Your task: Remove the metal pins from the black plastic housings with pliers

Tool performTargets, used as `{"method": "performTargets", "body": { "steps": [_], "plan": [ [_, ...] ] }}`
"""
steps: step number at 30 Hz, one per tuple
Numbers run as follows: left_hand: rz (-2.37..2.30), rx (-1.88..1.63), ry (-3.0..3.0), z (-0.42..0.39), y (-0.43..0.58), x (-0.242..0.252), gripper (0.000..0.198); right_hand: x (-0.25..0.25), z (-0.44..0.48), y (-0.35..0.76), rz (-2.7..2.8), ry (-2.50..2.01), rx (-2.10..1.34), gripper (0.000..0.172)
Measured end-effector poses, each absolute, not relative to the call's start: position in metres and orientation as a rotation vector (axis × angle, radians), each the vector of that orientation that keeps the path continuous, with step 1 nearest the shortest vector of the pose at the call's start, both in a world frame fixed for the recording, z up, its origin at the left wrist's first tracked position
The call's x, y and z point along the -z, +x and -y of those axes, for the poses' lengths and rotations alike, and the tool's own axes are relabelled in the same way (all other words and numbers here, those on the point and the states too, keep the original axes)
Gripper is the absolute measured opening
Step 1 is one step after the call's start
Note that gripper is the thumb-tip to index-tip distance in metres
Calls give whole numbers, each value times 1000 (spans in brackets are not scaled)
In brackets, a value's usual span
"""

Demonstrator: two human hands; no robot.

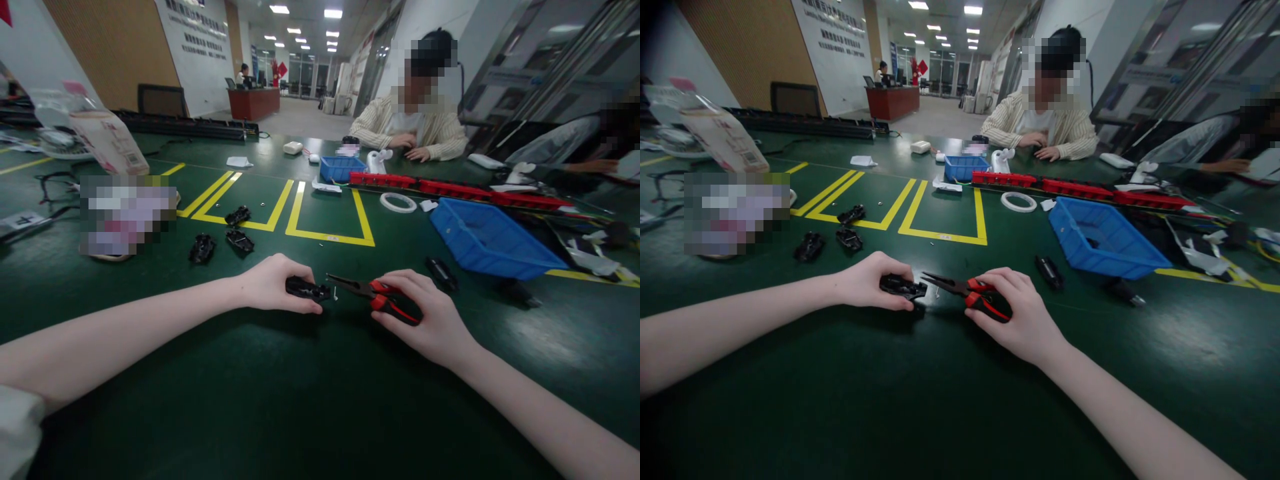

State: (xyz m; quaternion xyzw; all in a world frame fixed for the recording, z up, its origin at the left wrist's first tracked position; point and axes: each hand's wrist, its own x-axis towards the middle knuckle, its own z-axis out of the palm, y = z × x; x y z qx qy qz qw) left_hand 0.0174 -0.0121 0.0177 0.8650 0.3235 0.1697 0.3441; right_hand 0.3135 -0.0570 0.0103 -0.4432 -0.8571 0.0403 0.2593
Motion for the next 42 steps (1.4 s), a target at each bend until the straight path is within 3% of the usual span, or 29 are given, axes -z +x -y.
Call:
{"method": "performTargets", "body": {
  "steps": [12,42],
  "plan": [
    [-860,-447,2316,12,18,-17,41,-9,56,313,2379,-1116,-39,44],
    [-782,-364,2392,7,15,-15,46,-12,59,310,2476,-1013,65,38]
  ]
}}
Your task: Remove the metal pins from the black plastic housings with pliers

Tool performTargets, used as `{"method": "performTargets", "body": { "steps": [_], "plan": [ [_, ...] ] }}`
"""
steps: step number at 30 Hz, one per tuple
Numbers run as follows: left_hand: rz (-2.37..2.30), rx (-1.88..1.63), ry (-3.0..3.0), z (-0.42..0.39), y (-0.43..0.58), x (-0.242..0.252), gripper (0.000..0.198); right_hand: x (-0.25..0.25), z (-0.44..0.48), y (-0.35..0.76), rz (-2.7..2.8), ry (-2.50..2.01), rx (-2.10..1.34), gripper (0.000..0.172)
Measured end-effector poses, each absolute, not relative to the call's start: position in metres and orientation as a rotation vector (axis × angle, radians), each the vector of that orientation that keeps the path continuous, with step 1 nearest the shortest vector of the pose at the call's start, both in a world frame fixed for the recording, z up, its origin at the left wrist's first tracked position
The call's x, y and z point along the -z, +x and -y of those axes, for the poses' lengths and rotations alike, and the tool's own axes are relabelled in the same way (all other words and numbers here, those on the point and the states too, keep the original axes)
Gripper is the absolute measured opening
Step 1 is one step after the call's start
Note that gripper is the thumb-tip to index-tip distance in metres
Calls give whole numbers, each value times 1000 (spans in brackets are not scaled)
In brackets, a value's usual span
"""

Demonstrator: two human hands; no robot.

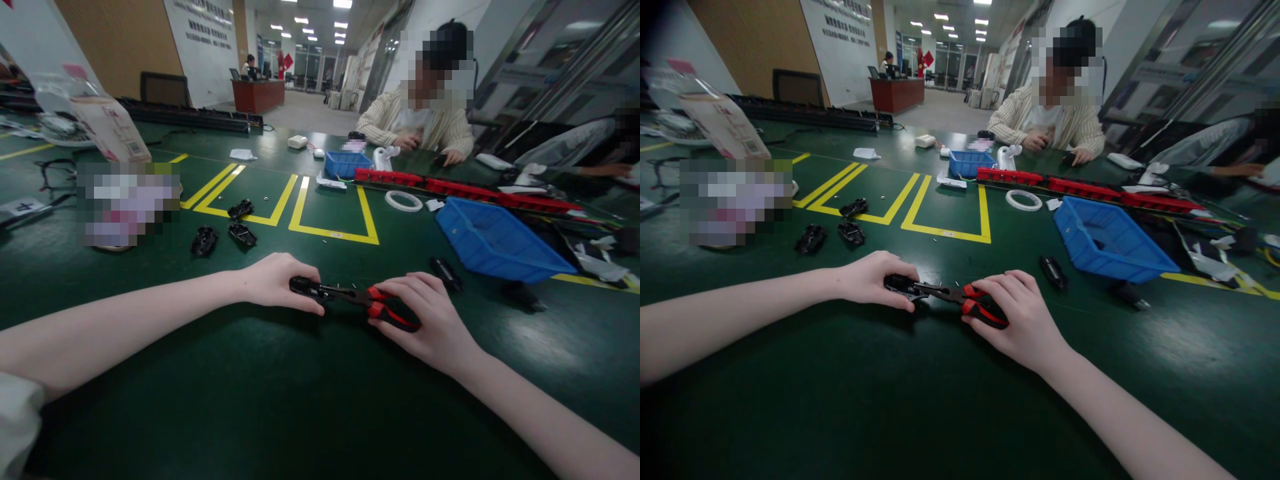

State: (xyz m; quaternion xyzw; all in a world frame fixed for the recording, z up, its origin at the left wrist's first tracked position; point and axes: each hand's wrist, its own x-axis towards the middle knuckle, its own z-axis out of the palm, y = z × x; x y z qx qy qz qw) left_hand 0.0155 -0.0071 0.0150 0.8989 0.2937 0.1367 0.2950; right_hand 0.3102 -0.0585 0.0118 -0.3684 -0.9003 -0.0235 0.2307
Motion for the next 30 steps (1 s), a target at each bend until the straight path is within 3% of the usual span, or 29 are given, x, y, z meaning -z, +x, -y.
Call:
{"method": "performTargets", "body": {
  "steps": [30],
  "plan": [
    [-813,-446,2467,11,17,-13,44,-6,60,311,2467,-1048,-84,35]
  ]
}}
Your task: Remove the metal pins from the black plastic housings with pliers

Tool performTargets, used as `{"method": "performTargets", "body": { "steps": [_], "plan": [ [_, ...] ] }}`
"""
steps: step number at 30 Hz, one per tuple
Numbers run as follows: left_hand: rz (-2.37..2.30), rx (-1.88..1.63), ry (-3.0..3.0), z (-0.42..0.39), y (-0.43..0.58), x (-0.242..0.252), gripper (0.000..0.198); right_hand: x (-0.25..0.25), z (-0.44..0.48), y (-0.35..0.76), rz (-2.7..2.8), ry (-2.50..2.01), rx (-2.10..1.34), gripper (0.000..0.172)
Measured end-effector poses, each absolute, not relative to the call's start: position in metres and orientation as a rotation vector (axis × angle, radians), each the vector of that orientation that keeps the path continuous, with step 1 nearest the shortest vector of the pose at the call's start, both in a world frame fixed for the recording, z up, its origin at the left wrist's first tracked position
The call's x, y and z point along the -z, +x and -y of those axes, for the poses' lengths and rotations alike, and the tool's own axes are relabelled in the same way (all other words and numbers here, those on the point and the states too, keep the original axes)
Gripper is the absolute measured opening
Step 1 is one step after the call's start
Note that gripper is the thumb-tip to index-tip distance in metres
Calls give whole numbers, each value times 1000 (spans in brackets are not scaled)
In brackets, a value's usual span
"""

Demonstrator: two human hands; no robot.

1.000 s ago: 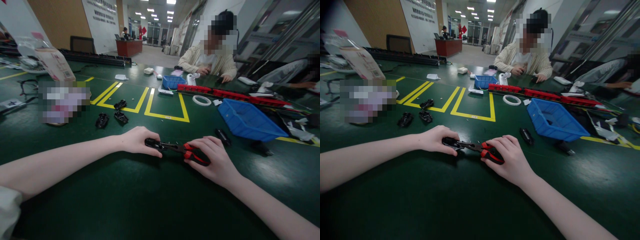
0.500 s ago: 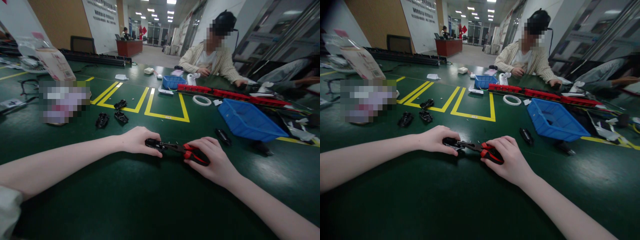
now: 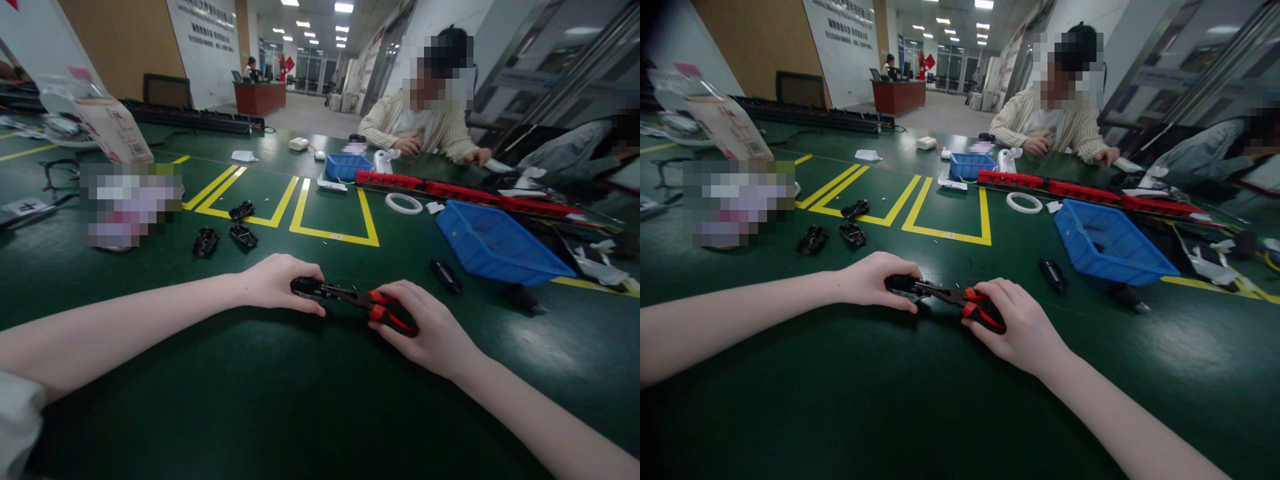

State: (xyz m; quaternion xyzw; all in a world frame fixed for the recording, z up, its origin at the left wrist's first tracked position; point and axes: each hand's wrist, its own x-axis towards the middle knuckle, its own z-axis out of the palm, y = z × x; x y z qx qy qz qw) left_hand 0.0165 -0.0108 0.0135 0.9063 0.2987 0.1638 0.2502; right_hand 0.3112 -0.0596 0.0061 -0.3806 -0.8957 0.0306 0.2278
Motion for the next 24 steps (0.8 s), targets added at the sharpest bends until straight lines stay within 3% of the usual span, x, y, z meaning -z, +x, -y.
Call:
{"method": "performTargets", "body": {
  "steps": [8,24],
  "plan": [
    [-922,-542,2595,15,18,-12,40,-7,61,308,2476,-1089,-146,38],
    [-650,-347,2264,6,15,-19,39,-7,62,310,2517,-1066,-112,33]
  ]
}}
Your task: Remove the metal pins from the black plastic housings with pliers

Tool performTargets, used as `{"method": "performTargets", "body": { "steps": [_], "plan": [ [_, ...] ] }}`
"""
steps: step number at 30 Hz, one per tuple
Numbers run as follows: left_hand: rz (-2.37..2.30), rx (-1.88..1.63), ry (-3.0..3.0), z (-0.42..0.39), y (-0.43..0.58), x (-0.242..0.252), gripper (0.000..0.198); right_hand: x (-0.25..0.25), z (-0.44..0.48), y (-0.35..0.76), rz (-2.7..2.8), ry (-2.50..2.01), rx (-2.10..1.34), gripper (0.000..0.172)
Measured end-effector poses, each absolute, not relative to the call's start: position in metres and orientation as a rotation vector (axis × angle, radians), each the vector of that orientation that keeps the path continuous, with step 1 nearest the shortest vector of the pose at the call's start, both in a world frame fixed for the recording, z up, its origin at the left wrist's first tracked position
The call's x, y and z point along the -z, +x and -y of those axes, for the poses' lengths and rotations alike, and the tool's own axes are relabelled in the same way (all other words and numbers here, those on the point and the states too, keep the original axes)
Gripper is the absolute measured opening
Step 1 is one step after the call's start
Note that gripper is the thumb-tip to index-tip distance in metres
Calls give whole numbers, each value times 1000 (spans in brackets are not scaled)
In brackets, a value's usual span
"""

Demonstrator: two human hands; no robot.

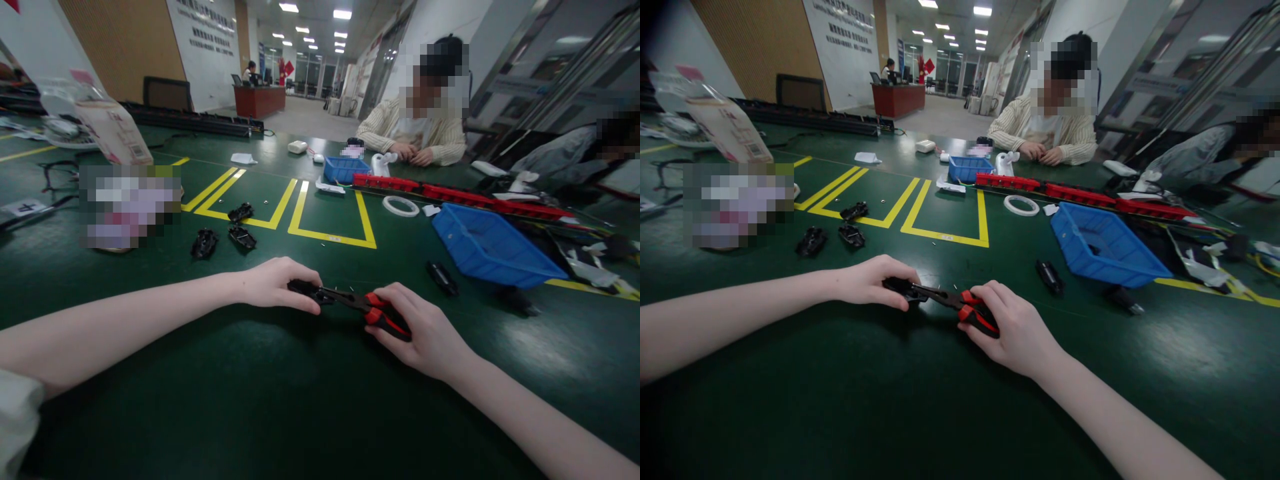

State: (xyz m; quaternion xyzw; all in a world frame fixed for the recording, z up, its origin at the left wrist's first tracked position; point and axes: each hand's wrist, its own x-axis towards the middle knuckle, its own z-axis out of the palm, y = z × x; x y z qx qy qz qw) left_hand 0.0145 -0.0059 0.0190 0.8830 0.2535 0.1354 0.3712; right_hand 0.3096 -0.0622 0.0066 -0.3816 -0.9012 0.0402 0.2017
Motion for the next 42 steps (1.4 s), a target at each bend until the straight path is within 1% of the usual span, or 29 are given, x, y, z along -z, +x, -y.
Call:
{"method": "performTargets", "body": {
  "steps": [5,11,16,19,24,28,32,37,42],
  "plan": [
    [-637,-352,2267,6,14,-18,38,-6,62,310,2527,-1063,-96,33],
    [-737,-556,2395,11,15,-13,43,-8,63,308,2505,-1070,-130,32],
    [-854,-688,2528,16,17,-11,42,-12,64,304,2487,-1115,-177,30],
    [-830,-759,2577,16,16,-10,42,-13,65,302,2481,-1124,-239,30],
    [-723,-736,2603,14,14,-8,41,-13,66,303,2483,-1096,-319,29],
    [-781,-754,2625,14,15,-7,40,-14,67,302,2473,-1133,-317,29],
    [-858,-712,2613,15,17,-9,41,-14,67,301,2474,-1156,-265,29],
    [-840,-644,2518,19,18,-17,44,-14,68,302,2461,-1166,-165,29],
    [-828,-607,2484,19,18,-19,36,-13,68,301,2460,-1198,-139,30]
  ]
}}
